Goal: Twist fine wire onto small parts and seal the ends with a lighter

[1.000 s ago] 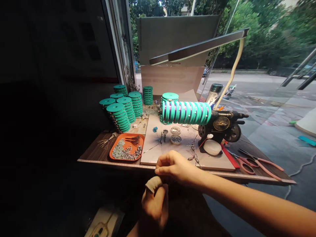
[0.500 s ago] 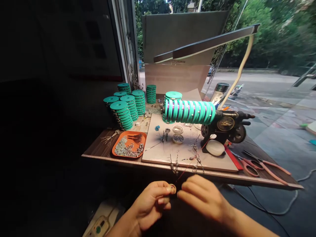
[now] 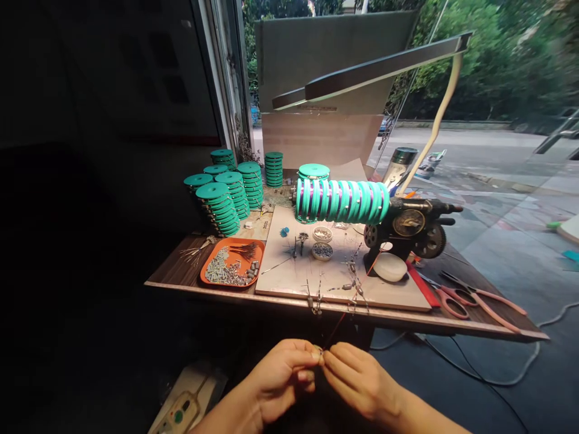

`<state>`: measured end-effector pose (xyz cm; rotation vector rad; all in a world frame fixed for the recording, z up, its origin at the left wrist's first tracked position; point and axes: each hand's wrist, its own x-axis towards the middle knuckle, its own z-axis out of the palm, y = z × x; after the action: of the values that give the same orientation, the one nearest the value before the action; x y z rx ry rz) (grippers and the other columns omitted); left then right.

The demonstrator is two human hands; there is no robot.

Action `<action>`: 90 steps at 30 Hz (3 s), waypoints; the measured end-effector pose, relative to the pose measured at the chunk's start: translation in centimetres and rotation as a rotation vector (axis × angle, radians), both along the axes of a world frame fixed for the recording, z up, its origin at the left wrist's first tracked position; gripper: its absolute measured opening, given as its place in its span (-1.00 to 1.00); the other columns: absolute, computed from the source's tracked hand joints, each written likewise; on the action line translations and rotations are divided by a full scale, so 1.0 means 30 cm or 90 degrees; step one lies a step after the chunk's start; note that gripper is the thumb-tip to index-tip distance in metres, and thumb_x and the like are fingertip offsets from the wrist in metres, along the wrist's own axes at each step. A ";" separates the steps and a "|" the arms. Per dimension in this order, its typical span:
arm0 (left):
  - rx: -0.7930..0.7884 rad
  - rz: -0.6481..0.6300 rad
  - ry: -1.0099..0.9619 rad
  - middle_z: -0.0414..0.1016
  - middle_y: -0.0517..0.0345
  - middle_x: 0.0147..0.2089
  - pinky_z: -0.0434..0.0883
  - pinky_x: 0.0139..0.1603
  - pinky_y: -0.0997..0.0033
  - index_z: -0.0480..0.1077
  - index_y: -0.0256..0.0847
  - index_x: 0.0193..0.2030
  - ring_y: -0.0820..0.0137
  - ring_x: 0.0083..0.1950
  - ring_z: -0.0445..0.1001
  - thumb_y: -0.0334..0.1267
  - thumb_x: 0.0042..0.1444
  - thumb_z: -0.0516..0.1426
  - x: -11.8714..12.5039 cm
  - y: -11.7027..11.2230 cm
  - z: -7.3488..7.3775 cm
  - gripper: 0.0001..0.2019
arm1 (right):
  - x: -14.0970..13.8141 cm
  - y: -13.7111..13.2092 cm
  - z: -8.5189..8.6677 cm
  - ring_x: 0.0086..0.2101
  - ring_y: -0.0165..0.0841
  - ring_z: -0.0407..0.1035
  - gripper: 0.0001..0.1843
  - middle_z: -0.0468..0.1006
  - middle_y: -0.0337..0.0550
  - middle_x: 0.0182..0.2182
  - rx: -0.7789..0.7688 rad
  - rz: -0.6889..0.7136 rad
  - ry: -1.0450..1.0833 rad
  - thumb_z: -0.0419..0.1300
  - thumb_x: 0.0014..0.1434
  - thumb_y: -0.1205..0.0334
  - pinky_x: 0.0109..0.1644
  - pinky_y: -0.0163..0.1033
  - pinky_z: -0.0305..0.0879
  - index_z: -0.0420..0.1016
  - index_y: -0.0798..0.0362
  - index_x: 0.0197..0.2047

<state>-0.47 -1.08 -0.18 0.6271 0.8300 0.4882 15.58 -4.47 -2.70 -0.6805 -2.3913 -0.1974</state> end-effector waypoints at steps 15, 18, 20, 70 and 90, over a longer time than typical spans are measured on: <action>1.070 0.374 0.551 0.38 -0.08 -0.17 0.41 -0.24 0.39 0.39 -0.20 -0.14 0.26 -0.17 0.46 -0.48 0.11 0.04 -0.040 -0.067 -0.143 -0.78 | -0.157 0.234 0.283 -0.62 -0.48 0.24 -0.85 0.37 -0.28 -0.67 -0.722 -0.156 0.225 0.12 0.03 0.37 -0.55 -0.42 0.15 0.42 0.16 -0.54; 1.186 0.404 0.554 0.42 -0.08 -0.16 0.42 -0.25 0.40 0.41 -0.21 -0.14 0.24 -0.17 0.47 -0.51 0.07 0.07 -0.052 -0.045 -0.138 -0.76 | -0.205 0.312 0.280 -0.72 -0.51 0.19 -0.86 0.33 -0.34 -0.74 -0.756 -0.167 0.191 0.15 0.01 0.40 -0.65 -0.45 0.11 0.43 0.18 -0.56; 1.192 0.354 0.485 0.46 -0.04 -0.24 0.42 -0.30 0.39 0.42 -0.19 -0.14 0.25 -0.24 0.48 -0.51 0.08 0.04 -0.060 -0.037 -0.103 -0.74 | -0.216 0.323 0.282 -0.72 -0.50 0.21 -0.86 0.33 -0.34 -0.76 -0.752 -0.165 0.159 0.19 -0.02 0.41 -0.66 -0.45 0.12 0.44 0.18 -0.58; 0.446 0.189 0.171 0.33 0.19 -0.49 0.21 -0.51 0.58 0.39 -0.27 -0.54 0.54 -0.52 0.25 -0.36 0.00 0.15 -0.058 -0.027 0.043 -0.87 | -0.125 0.210 0.277 -0.46 -0.35 0.29 -0.96 0.44 -0.15 -0.50 -0.586 -0.132 0.211 0.17 0.01 0.41 -0.38 -0.26 0.21 0.44 0.13 -0.40; 0.121 0.010 0.108 0.14 0.34 -0.72 -0.10 -0.63 0.57 0.26 -0.28 -0.65 0.62 -0.68 0.04 -0.36 -0.29 0.19 -0.005 -0.008 0.004 -0.85 | -0.031 -0.026 -0.028 -0.63 -0.38 0.17 -0.49 0.38 -0.13 -0.67 -0.009 0.015 0.006 -0.24 0.24 0.52 -0.59 -0.27 0.12 0.41 0.17 -0.57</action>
<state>-0.62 -1.33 -0.05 0.8469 0.9563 0.5380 14.65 -5.24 -3.54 -0.6574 -2.3926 -0.1665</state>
